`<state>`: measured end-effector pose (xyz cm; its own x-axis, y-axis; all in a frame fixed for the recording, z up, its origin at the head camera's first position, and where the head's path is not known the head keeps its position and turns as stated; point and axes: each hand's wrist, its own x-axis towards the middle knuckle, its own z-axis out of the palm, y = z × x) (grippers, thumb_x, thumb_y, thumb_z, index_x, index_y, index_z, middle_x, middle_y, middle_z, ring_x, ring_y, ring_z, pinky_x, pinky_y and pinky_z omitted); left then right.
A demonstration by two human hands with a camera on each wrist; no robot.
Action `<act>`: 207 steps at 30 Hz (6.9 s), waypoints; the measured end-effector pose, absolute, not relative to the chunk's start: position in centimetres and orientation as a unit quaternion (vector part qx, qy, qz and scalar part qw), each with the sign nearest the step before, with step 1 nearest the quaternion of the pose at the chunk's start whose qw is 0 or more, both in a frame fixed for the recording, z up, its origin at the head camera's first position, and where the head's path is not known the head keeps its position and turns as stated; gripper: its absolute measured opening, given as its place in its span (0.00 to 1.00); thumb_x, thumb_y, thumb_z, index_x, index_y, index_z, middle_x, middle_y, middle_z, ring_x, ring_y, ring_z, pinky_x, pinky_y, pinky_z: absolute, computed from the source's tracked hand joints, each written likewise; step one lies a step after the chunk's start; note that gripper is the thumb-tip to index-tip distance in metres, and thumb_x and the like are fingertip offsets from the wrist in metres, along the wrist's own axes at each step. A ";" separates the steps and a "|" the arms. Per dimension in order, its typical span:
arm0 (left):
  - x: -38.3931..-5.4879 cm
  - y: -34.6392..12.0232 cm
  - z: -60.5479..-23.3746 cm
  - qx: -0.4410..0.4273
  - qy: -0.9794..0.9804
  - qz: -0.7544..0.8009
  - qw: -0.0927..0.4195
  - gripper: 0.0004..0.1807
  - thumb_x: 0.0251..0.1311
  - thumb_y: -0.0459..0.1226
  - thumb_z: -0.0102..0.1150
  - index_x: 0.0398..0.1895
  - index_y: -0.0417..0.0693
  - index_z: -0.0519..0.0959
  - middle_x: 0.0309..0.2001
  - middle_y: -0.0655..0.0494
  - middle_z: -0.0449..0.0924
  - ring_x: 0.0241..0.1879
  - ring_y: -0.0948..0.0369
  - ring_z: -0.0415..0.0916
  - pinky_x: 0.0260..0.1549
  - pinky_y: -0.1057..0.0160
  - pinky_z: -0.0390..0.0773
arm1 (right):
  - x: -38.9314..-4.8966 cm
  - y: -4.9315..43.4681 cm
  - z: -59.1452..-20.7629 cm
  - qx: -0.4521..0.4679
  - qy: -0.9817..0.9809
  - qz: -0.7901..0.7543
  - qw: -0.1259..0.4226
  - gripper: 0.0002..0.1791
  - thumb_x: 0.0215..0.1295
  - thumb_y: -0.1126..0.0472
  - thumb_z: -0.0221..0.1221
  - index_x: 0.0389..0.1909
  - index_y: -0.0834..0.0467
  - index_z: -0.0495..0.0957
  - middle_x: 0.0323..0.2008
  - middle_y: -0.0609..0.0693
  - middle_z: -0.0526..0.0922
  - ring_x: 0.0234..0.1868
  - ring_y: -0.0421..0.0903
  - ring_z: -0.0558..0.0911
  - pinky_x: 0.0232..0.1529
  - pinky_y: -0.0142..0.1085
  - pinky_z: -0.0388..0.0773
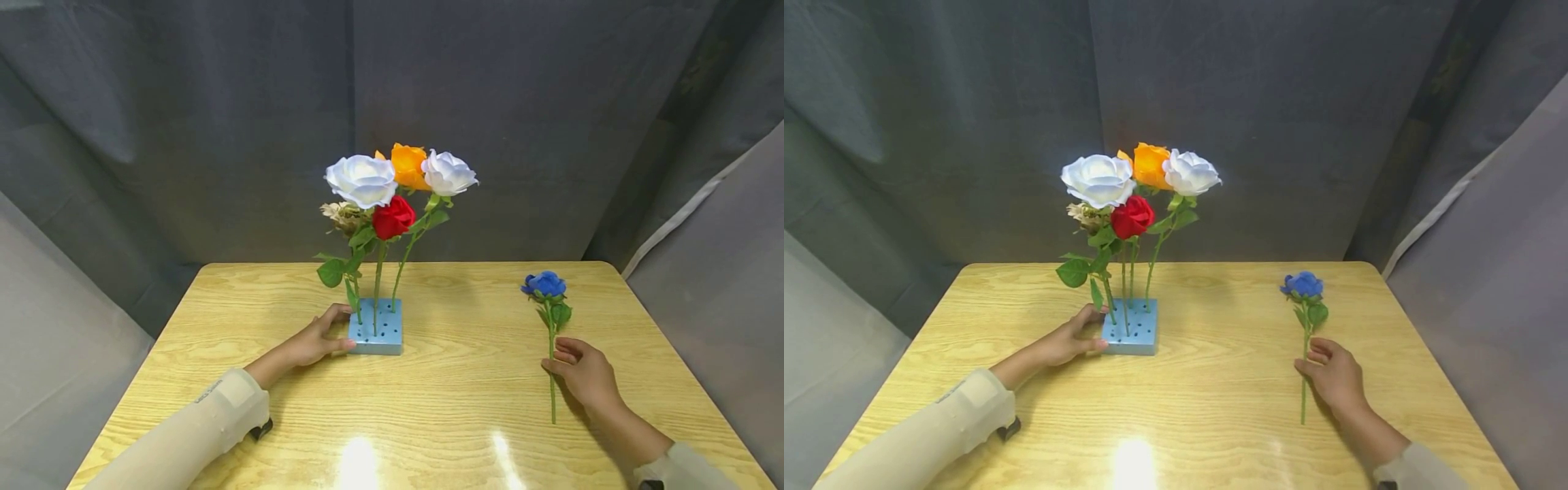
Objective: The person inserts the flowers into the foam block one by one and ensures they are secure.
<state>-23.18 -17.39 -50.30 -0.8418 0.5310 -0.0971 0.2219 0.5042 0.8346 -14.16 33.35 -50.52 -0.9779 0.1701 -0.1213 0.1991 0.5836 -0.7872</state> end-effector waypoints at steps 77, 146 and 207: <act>-23.2 -17.5 -50.4 0.228 0.848 0.444 0.176 0.36 0.71 0.46 0.64 0.75 0.51 0.58 0.74 0.41 0.64 0.77 0.42 0.56 0.73 0.30 0.24 | -15.7 27.0 -46.6 0.035 0.718 -0.693 0.046 0.17 0.75 0.66 0.59 0.55 0.75 0.72 0.38 0.45 0.88 0.42 0.43 0.89 0.44 0.34 0.87; -23.0 -17.3 -50.2 0.234 0.853 0.438 0.163 0.36 0.70 0.44 0.65 0.75 0.49 0.59 0.73 0.40 0.67 0.76 0.41 0.57 0.71 0.27 0.27 | -19.7 11.2 -43.8 -0.123 0.719 -0.681 -0.065 0.08 0.65 0.73 0.67 0.43 0.70 0.81 0.40 0.65 0.84 0.38 0.43 0.86 0.44 0.31 0.84; -22.8 -17.2 -50.0 0.228 0.856 0.435 0.162 0.37 0.70 0.46 0.65 0.75 0.49 0.58 0.74 0.40 0.66 0.77 0.41 0.57 0.71 0.27 0.26 | -21.0 9.9 -47.7 -0.145 0.783 -0.601 -0.075 0.07 0.67 0.66 0.68 0.43 0.63 0.86 0.39 0.51 0.89 0.41 0.47 0.87 0.44 0.34 0.84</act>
